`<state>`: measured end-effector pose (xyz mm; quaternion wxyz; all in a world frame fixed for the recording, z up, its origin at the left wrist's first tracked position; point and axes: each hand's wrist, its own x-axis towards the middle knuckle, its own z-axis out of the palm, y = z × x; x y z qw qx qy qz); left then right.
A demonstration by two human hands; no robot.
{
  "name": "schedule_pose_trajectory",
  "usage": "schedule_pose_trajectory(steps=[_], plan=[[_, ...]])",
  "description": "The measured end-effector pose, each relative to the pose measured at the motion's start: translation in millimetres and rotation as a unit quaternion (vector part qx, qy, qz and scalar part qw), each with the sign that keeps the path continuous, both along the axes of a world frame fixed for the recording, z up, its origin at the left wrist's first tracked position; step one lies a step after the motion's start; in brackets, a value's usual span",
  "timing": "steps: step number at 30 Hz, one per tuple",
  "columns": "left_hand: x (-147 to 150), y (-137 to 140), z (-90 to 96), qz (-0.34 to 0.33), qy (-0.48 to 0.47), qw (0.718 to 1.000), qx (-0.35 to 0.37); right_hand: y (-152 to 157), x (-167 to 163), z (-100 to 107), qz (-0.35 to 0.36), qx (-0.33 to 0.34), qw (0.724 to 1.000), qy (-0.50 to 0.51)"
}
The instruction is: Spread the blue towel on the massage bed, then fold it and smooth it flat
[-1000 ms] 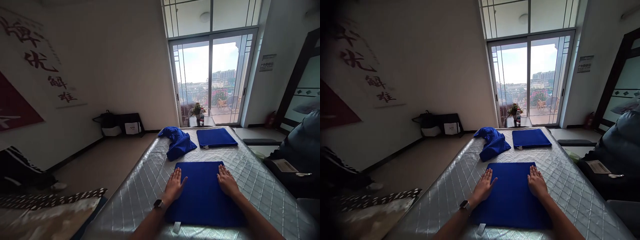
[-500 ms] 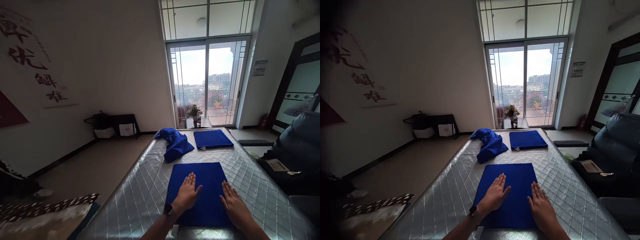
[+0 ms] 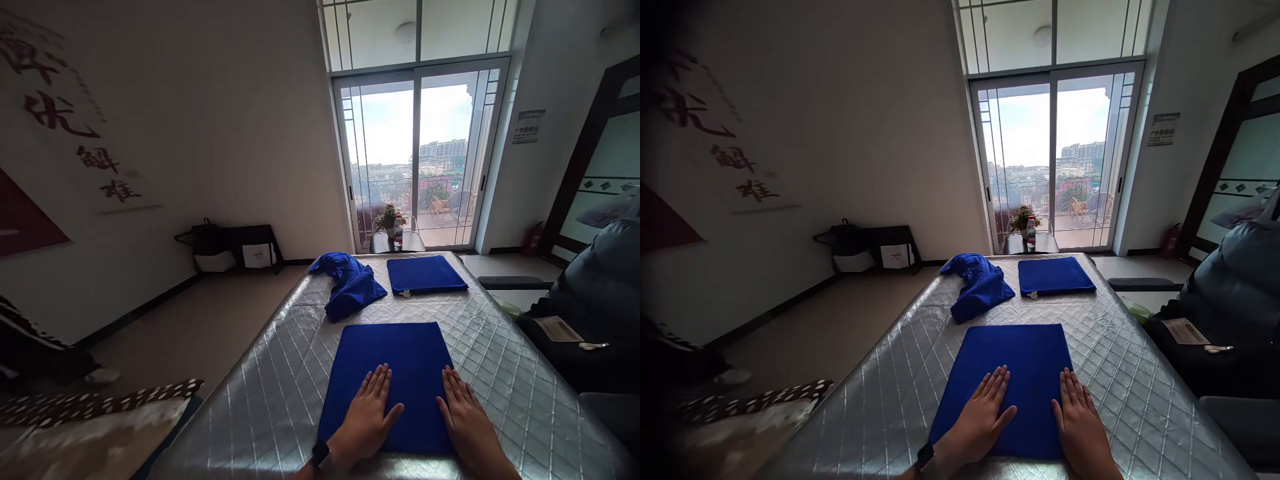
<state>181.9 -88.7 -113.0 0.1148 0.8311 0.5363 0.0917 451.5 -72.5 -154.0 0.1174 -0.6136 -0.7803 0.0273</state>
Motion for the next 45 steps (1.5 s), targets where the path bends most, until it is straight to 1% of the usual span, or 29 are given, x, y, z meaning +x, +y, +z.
schedule_pose_trajectory(steps=[3, 5, 6, 8, 10, 12, 14, 16, 17, 20, 21, 22, 23, 25, 27, 29, 31, 33, 36, 39, 42, 45], plan=[[-46, -18, -8.3, 0.118, 0.045, 0.992, -0.02, -1, 0, 0, -0.001, 0.008, 1.0, 0.004], [-64, -30, -12.1, 0.167, 0.056, 0.984, -0.024, -1, 1, -2, -0.002, 0.016, 1.0, 0.012], [-70, -35, -13.2, 0.179, 0.056, 0.982, -0.022, -1, 1, -3, -0.002, 0.02, 1.0, 0.015], [-74, -41, -13.5, 0.19, 0.052, 0.98, -0.024, -3, 2, -6, 0.0, 0.03, 0.999, 0.015], [-72, -40, -12.4, 0.198, 0.051, 0.978, -0.04, -7, 2, -10, 0.007, 0.037, 0.999, 0.003], [-63, -36, -10.5, 0.217, 0.051, 0.974, -0.047, -12, 2, -16, 0.017, 0.027, 0.999, -0.01], [-45, -30, -8.1, 0.232, 0.04, 0.972, -0.02, -16, 3, -22, 0.025, 0.007, 1.0, -0.017], [-16, -25, -4.5, 0.208, 0.015, 0.978, 0.015, -17, 4, -28, 0.02, 0.001, 1.0, -0.016], [2, -24, -2.1, 0.174, -0.001, 0.984, 0.025, -17, 4, -31, 0.015, 0.003, 1.0, -0.014], [56, -23, 6.1, 0.022, -0.041, 0.999, 0.028, -14, 7, -39, 0.011, 0.012, 1.0, -0.014], [70, -24, 8.7, -0.021, -0.05, 0.998, 0.024, -13, 9, -41, 0.018, 0.011, 1.0, -0.02], [81, -24, 10.8, -0.05, -0.057, 0.997, 0.017, -12, 10, -43, 0.026, 0.01, 0.999, -0.025], [88, -23, 12.2, -0.066, -0.063, 0.996, 0.006, -10, 11, -46, 0.032, 0.01, 0.999, -0.031], [89, -22, 12.1, -0.065, -0.072, 0.995, -0.017, -9, 12, -49, 0.032, 0.011, 0.999, -0.032], [75, -20, 8.5, -0.041, -0.072, 0.996, -0.025, -7, 12, -52, 0.025, 0.017, 0.999, -0.021], [47, -19, 2.3, 0.004, -0.054, 0.998, -0.024, -7, 11, -53, 0.02, 0.022, 1.0, -0.004], [13, -20, -4.6, 0.07, -0.023, 0.997, -0.025, -7, 12, -54, 0.023, 0.02, 0.999, 0.012], [-22, -26, -10.6, 0.144, 0.007, 0.989, -0.027, -8, 13, -53, 0.034, 0.014, 0.999, 0.024], [-61, -37, -16.8, 0.229, 0.022, 0.973, -0.02, -8, 14, -53, 0.04, 0.012, 0.999, 0.033], [-76, -45, -21.9, 0.259, 0.013, 0.966, -0.015, -8, 13, -53, 0.027, 0.014, 0.999, 0.029], [-75, -46, -26.9, 0.264, 0.008, 0.964, -0.004, -8, 13, -50, 0.022, 0.005, 1.0, 0.014], [-72, -45, -27.3, 0.263, 0.012, 0.965, -0.004, -3, 15, -36, 0.022, -0.006, 1.0, -0.015]])
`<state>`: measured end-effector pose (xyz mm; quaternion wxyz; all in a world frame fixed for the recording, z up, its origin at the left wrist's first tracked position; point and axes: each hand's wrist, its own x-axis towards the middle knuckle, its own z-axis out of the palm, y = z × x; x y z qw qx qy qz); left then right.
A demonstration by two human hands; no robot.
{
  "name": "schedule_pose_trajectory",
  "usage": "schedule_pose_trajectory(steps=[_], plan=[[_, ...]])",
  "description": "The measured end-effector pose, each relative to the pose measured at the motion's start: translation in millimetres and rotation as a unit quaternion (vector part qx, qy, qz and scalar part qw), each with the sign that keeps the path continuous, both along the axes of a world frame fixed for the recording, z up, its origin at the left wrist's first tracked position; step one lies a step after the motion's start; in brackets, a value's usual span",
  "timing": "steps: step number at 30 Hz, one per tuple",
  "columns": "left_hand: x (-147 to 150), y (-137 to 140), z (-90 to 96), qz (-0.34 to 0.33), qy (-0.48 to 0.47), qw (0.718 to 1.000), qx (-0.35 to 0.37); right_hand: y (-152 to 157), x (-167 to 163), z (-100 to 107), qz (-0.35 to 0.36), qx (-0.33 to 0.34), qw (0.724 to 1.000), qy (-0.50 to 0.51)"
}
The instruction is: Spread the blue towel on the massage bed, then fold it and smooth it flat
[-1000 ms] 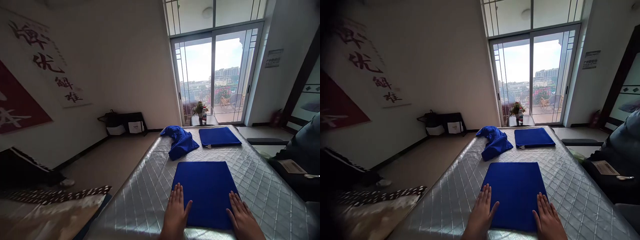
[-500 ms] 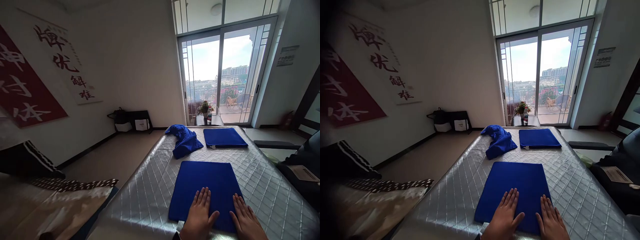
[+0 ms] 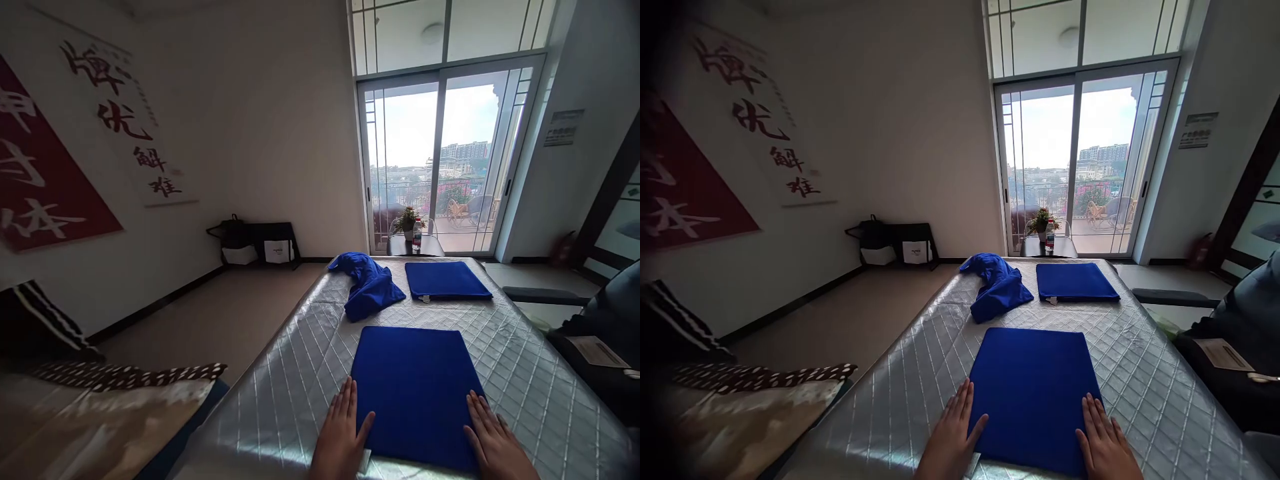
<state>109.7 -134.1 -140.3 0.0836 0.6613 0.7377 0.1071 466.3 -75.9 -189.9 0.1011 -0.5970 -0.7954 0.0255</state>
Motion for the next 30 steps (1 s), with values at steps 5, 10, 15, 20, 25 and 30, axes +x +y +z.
schedule_pose_trajectory(steps=[5, 10, 15, 20, 25, 30], plan=[[-2, -1, 17.6, -0.003, -0.006, 0.998, -0.059, 34, -2, 53, -0.006, 0.031, 0.999, -0.016], [8, 13, 47.0, -0.04, -0.008, 0.997, -0.07, 84, -22, 78, 0.002, -0.002, 0.999, -0.051], [68, 56, 63.2, -0.24, -0.045, 0.97, 0.005, 102, -37, 50, -0.019, 0.017, 0.997, -0.069], [136, 106, 52.4, -0.329, -0.083, 0.94, 0.039, 105, -30, 30, 0.006, 0.024, 0.998, -0.061], [125, 129, 30.6, -0.292, -0.065, 0.953, 0.042, 111, -28, 24, -0.017, 0.023, 0.997, -0.067], [45, 144, 22.5, -0.151, 0.002, 0.988, 0.027, 115, -30, 20, -0.027, 0.022, 0.999, -0.04]])
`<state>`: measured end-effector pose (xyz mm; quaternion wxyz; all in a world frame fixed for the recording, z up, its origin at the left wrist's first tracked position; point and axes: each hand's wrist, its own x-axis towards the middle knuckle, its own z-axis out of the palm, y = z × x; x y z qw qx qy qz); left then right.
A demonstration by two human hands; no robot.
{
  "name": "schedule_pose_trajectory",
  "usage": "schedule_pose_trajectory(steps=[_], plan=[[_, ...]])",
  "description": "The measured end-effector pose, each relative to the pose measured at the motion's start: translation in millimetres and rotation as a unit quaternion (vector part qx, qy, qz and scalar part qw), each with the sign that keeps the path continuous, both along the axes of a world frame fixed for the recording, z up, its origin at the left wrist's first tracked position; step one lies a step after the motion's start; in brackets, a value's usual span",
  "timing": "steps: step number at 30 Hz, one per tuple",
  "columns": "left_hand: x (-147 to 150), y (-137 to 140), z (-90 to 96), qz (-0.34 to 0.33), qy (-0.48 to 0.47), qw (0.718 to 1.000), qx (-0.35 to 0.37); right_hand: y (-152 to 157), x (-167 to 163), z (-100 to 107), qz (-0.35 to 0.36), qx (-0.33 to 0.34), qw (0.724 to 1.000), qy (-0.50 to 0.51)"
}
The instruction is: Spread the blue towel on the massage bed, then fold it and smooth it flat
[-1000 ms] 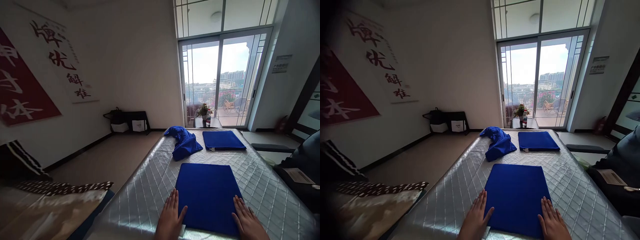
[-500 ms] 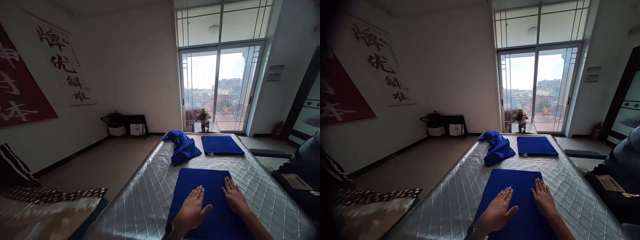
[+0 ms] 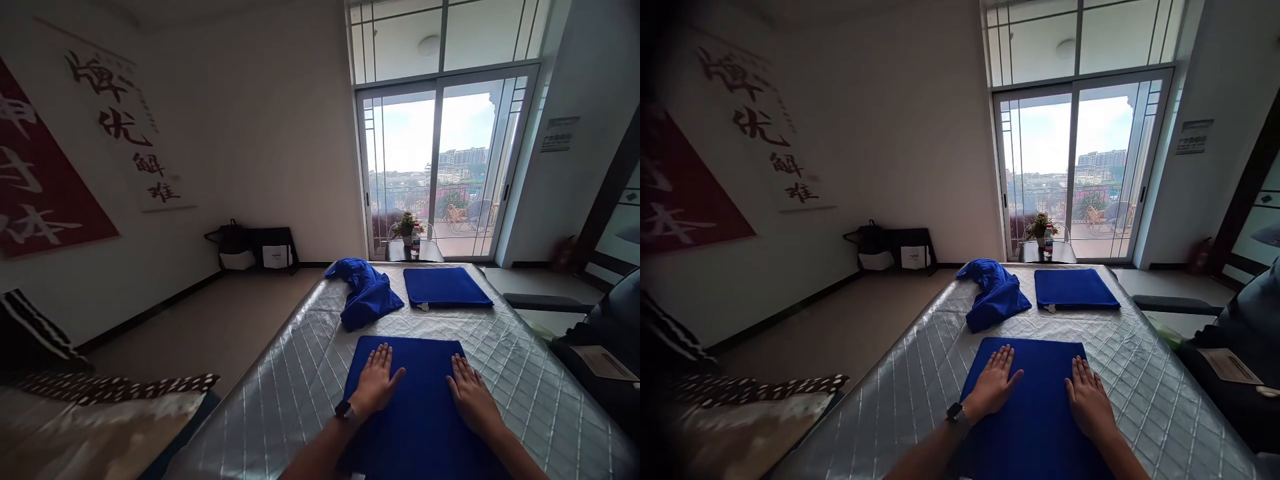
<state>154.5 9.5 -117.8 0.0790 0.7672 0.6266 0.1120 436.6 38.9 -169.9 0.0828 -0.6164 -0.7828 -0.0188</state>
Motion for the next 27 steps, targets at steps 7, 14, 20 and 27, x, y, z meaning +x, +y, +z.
schedule_pose_trajectory(steps=[7, 14, 20, 27], plan=[[-68, 8, -3.8, 0.116, 0.012, 0.993, 0.006, 0, 3, -3, 0.003, 0.014, 1.0, -0.001], [-77, 7, -2.8, 0.102, -0.022, 0.994, 0.01, 28, -3, 29, 0.011, 0.006, 1.0, -0.022], [-80, 7, -3.9, 0.089, -0.018, 0.996, 0.017, 51, -19, 36, -0.02, -0.02, 0.999, -0.04], [-79, 7, 2.7, 0.086, -0.014, 0.996, 0.006, 54, -11, 16, -0.017, -0.029, 0.999, 0.006]])
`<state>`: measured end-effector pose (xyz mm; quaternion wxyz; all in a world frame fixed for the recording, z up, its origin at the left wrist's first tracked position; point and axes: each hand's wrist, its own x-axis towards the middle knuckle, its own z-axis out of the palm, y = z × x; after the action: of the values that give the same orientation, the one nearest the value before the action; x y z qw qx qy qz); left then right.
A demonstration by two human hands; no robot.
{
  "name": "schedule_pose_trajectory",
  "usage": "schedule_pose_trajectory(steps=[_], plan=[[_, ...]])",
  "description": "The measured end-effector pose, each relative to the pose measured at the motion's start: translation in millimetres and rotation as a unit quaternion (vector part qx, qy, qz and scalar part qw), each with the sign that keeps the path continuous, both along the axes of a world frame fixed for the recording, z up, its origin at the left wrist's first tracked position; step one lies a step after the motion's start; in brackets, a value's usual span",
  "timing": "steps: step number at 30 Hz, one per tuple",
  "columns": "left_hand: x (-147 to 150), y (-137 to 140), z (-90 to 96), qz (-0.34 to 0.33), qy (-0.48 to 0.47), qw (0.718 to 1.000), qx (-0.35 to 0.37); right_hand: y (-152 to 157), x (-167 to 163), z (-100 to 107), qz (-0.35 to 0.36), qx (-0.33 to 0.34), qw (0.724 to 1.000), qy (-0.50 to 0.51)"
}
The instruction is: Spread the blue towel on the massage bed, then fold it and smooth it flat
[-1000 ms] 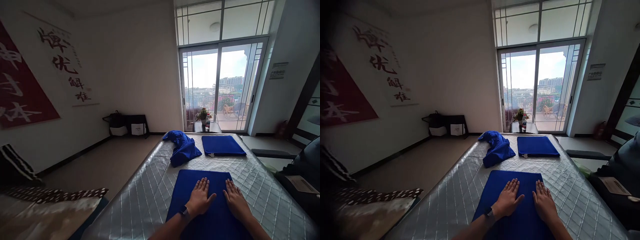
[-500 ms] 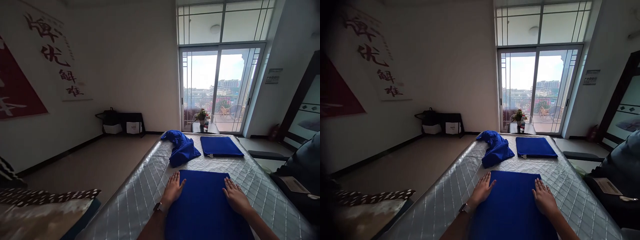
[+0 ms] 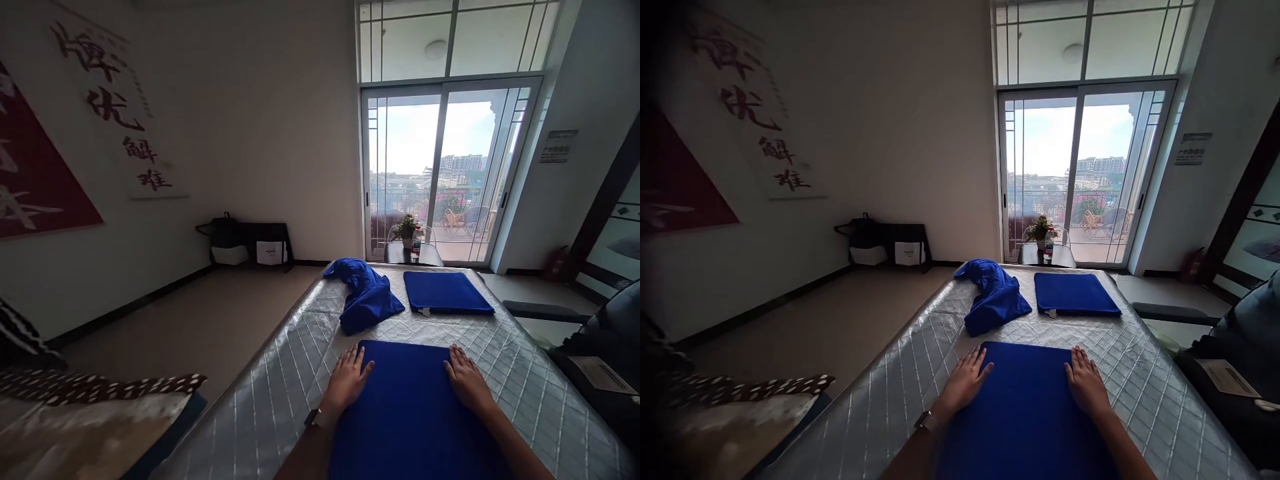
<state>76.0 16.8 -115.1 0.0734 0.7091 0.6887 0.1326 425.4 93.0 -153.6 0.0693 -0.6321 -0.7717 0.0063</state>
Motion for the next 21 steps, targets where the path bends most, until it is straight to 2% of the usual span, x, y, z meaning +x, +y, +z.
schedule_pose_trajectory(steps=[8, 12, 14, 16, 19, 21], plan=[[6, 0, 2.6, 0.014, 0.035, 0.998, -0.054, 0, 1, -1, -0.009, 0.009, 1.0, 0.004], [24, 11, 14.0, 0.035, 0.071, 0.995, -0.053, -1, 0, 1, -0.01, 0.004, 1.0, -0.005], [48, 17, 19.7, -0.003, 0.072, 0.997, -0.039, -2, -1, 3, -0.014, 0.003, 1.0, -0.003], [82, 25, 20.7, -0.078, 0.056, 0.995, -0.028, -2, -1, 4, -0.014, 0.009, 1.0, 0.002], [139, 39, 10.8, -0.179, 0.015, 0.984, 0.002, -2, 0, 2, -0.005, 0.023, 1.0, 0.012], [170, 48, -0.9, -0.206, -0.006, 0.978, 0.029, -2, 1, 0, 0.0, 0.031, 0.999, 0.026]])
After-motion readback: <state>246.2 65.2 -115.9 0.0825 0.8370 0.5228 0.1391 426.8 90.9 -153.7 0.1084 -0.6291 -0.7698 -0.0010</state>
